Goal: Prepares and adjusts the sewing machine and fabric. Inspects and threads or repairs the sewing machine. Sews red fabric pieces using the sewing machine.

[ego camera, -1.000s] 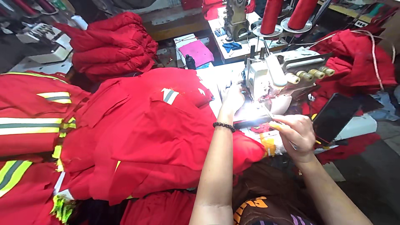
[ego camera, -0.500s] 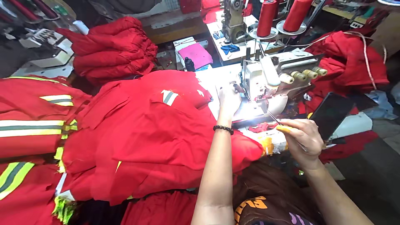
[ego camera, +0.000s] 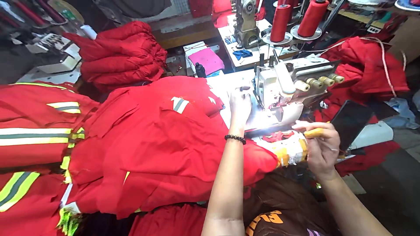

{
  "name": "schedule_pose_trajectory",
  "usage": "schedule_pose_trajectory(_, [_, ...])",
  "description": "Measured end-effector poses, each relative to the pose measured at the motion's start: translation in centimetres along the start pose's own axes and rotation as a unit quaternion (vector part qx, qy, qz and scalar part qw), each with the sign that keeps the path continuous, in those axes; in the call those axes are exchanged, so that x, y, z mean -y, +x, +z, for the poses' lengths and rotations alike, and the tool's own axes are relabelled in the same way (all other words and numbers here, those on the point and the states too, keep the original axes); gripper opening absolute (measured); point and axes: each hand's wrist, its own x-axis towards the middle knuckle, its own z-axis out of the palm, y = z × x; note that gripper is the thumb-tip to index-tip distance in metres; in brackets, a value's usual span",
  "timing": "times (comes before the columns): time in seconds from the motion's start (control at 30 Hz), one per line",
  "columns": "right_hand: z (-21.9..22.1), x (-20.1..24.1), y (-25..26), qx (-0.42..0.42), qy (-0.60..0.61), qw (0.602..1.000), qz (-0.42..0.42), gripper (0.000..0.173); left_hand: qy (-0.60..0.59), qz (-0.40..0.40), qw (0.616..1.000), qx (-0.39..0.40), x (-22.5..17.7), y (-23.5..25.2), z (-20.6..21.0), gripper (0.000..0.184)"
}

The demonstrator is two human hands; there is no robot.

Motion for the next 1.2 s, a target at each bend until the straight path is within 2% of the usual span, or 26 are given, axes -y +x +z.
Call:
schedule_pose_trajectory(0.1, [0.7, 0.2, 1.4, 0.043, -0.098, 0.994, 0.024, 0.024, -0.127, -0.002, 0.991, -0.04, 0.0, 1.0, 0.0, 0.034])
schedule_pose_trajectory(0.2, [2.1, -1.1, 2.2, 0.071, -0.219, 0.973, 0.004, 0.024, -0.17, 0.016, 0.985, -0.033, -1.5, 2.6, -0.4, 0.035])
schedule_pose_trajectory(0.37, [2.8, -2.1, 2.3, 0.11, -0.27, 0.956, -0.013, 0.022, -0.177, 0.028, 0.983, 0.023, -3.6, 5.0, 0.0, 0.033])
schedule_pose_trajectory(0.5, [2.4, -2.1, 0.6, 0.122, -0.254, 0.959, 0.019, 0.026, -0.295, -0.001, 0.954, -0.047, -2.8, 9.4, 2.9, 0.019])
schedule_pose_trajectory(0.57, [2.4, -2.2, -0.1, 0.13, -0.247, 0.96, 0.027, 0.027, -0.264, -0.025, 0.962, -0.07, -2.7, 10.2, 3.0, 0.017])
schedule_pose_trajectory(0.67, [2.9, -1.9, 0.0, 0.134, -0.245, 0.96, 0.024, 0.026, -0.111, -0.025, 0.99, -0.082, -2.2, 12.1, 2.4, 0.02])
schedule_pose_trajectory(0.73, [3.6, -1.3, 0.5, 0.162, -0.241, 0.957, 0.019, 0.027, -0.041, -0.059, 0.995, -0.074, -2.4, 12.6, 2.2, 0.02])
schedule_pose_trajectory(0.9, [6.9, -0.1, 0.8, 0.186, -0.239, 0.953, -0.023, 0.027, 0.032, -0.116, 0.992, -0.042, -2.8, 12.8, 2.3, 0.022])
schedule_pose_trajectory(0.97, [7.5, 0.2, 0.8, 0.22, -0.186, 0.958, -0.018, 0.027, 0.017, -0.096, 0.995, -0.033, -2.4, 12.7, 2.1, 0.026])
schedule_pose_trajectory(1.07, [6.6, 0.2, 0.4, 0.204, -0.123, 0.971, -0.027, 0.026, -0.118, -0.065, 0.99, -0.034, -2.8, 10.5, 1.0, 0.034])
schedule_pose_trajectory(1.13, [4.8, -0.2, -0.6, 0.17, -0.086, 0.982, -0.019, 0.025, -0.155, -0.075, 0.985, 0.009, -3.6, 5.4, -0.3, 0.028])
schedule_pose_trajectory(1.2, [3.1, -1.5, -2.0, 0.132, -0.083, 0.988, -0.015, 0.023, -0.1, -0.079, 0.991, 0.048, -3.0, -0.3, -1.0, 0.028])
